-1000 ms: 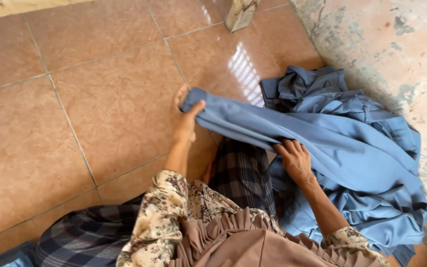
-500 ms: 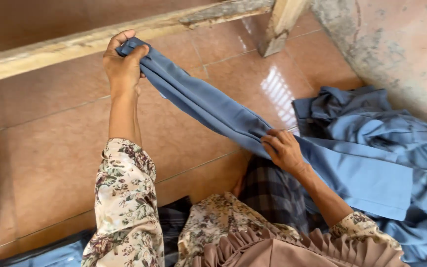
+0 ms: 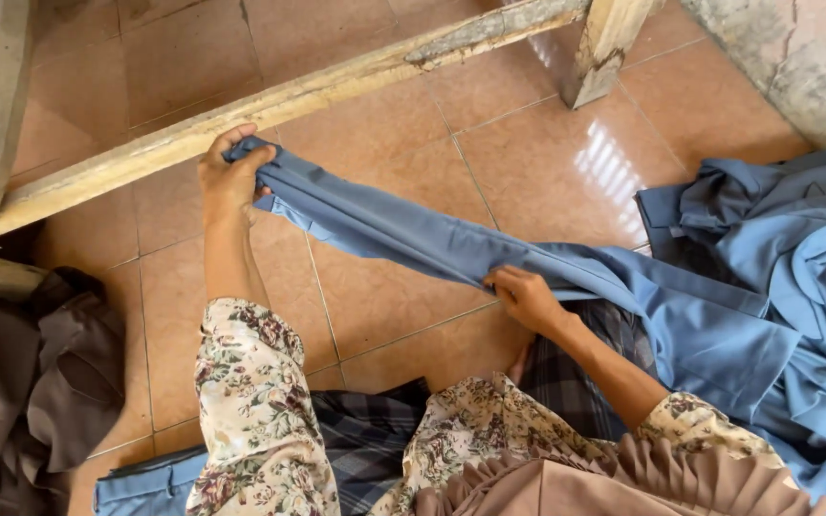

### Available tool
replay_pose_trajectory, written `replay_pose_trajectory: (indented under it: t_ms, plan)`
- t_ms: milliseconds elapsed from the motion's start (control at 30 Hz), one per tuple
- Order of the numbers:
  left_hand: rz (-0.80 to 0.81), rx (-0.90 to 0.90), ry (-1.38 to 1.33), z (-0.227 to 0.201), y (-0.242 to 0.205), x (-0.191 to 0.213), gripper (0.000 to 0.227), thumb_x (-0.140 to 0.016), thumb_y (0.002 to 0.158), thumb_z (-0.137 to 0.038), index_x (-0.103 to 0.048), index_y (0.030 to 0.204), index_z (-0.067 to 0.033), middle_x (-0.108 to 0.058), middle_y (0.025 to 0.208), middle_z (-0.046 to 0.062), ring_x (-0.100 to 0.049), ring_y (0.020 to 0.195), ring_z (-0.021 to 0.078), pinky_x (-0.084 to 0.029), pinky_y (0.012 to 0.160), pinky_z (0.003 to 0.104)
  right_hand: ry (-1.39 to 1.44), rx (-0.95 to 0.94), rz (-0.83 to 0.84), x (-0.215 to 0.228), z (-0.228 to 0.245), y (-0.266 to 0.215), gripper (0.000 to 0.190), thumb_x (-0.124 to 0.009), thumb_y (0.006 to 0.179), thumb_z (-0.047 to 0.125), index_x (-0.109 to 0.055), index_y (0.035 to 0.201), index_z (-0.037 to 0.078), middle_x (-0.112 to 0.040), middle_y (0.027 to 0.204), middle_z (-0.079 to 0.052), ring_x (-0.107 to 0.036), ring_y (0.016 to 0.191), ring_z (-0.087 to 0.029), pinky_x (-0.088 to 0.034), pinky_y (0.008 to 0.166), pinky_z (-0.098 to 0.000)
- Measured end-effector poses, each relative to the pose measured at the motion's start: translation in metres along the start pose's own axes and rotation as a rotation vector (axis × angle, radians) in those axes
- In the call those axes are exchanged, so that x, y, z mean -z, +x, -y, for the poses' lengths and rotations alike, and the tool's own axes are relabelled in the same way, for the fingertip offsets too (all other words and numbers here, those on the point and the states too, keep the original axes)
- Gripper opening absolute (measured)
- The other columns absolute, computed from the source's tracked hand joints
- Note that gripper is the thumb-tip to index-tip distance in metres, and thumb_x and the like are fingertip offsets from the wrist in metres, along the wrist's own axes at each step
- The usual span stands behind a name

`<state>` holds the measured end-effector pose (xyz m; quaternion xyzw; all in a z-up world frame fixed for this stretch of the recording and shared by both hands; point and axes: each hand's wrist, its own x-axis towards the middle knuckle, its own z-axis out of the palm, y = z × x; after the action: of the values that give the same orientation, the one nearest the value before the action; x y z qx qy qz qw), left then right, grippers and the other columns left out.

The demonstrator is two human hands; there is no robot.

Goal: Folding trousers into a neat rectangular shape and stacking them on the floor.

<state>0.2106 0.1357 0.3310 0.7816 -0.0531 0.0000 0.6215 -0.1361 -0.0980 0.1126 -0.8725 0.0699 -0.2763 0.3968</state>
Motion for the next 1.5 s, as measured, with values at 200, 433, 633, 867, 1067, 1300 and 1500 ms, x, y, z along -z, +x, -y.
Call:
replay_pose_trajectory:
  t_ms: [200,433,633,867,1067,1300,1500]
  plan:
    - [0.023,0.050,-0.112,0.036,-0.028,0.020,0.043,-0.082,0.075,-0.009,-0.074,0.117,-0.0130,-0.059,0.089,0.011,-0.063,0.056,0.0125,-0.061,0.038,0.020,-0.570,0.187,0.052,-0.017,-0.001,-0.017,0.024,-0.060,0.090,0.010,-0.072,0.102,0.027,-0.060,0.121,-0.002,-0.064,0.102,-0.027,-0.057,0.062,-0.0373]
    - [0.015,0.117,-0.182,0.091,-0.027,0.043,0.046,-0.083,0.077,-0.007,-0.072,0.120,-0.0144,-0.058,0.091,0.011,-0.065,0.051,0.0132,-0.059,0.037,0.020,-0.760,0.554,0.042,-0.061,-0.048,-0.007,0.017,-0.057,0.091,0.011,-0.062,0.100,0.025,-0.056,0.113,-0.008,-0.056,0.095,-0.028,-0.044,0.066,-0.0368]
    - [-0.050,0.161,-0.204,0.109,-0.027,0.070,0.046,-0.084,0.077,-0.008,-0.071,0.121,-0.0146,-0.055,0.093,0.009,-0.066,0.053,0.0136,-0.060,0.038,0.020,-0.620,0.646,0.051,-0.063,-0.026,-0.006,0.017,-0.052,0.102,0.035,-0.058,0.113,0.023,-0.057,0.099,-0.004,-0.058,0.081,-0.023,-0.048,0.062,-0.0341]
    - [-0.110,0.232,-0.205,0.152,-0.031,0.085,0.047,-0.085,0.076,-0.007,-0.071,0.121,-0.0152,-0.055,0.095,0.010,-0.066,0.054,0.0153,-0.060,0.038,0.021,-0.681,0.693,0.129,-0.098,-0.054,-0.017,0.019,-0.040,0.103,0.019,-0.052,0.113,0.029,-0.052,0.089,0.000,-0.054,0.074,-0.019,-0.048,0.059,-0.0316]
    - [-0.124,0.247,-0.193,0.157,-0.032,0.103,0.046,-0.084,0.078,-0.008,-0.071,0.121,-0.0138,-0.055,0.096,0.011,-0.064,0.055,0.0141,-0.060,0.038,0.021,-0.649,0.423,-0.106,-0.033,-0.023,0.029,0.022,-0.051,0.101,0.026,-0.060,0.081,0.028,-0.050,0.096,0.005,-0.055,0.085,-0.016,-0.048,0.068,-0.0279]
    - [-0.164,0.285,-0.201,0.173,-0.023,0.100,0.046,-0.086,0.076,-0.009,-0.072,0.120,-0.0161,-0.055,0.098,0.011,-0.064,0.057,0.0143,-0.059,0.039,0.020,-0.481,0.446,0.164,-0.082,-0.043,-0.037,0.038,-0.066,0.086,0.052,-0.068,0.099,0.016,-0.054,0.101,-0.003,-0.058,0.095,-0.025,-0.048,0.078,-0.0386]
    - [-0.183,0.300,-0.186,0.193,-0.006,0.086,0.045,-0.087,0.075,-0.010,-0.074,0.117,-0.0175,-0.058,0.101,0.016,-0.063,0.057,0.0155,-0.061,0.039,0.023,-0.515,0.134,0.023,-0.060,-0.063,0.033,0.007,-0.071,0.090,0.023,-0.070,0.086,0.018,-0.062,0.100,0.001,-0.067,0.082,-0.025,-0.055,0.067,-0.0340]
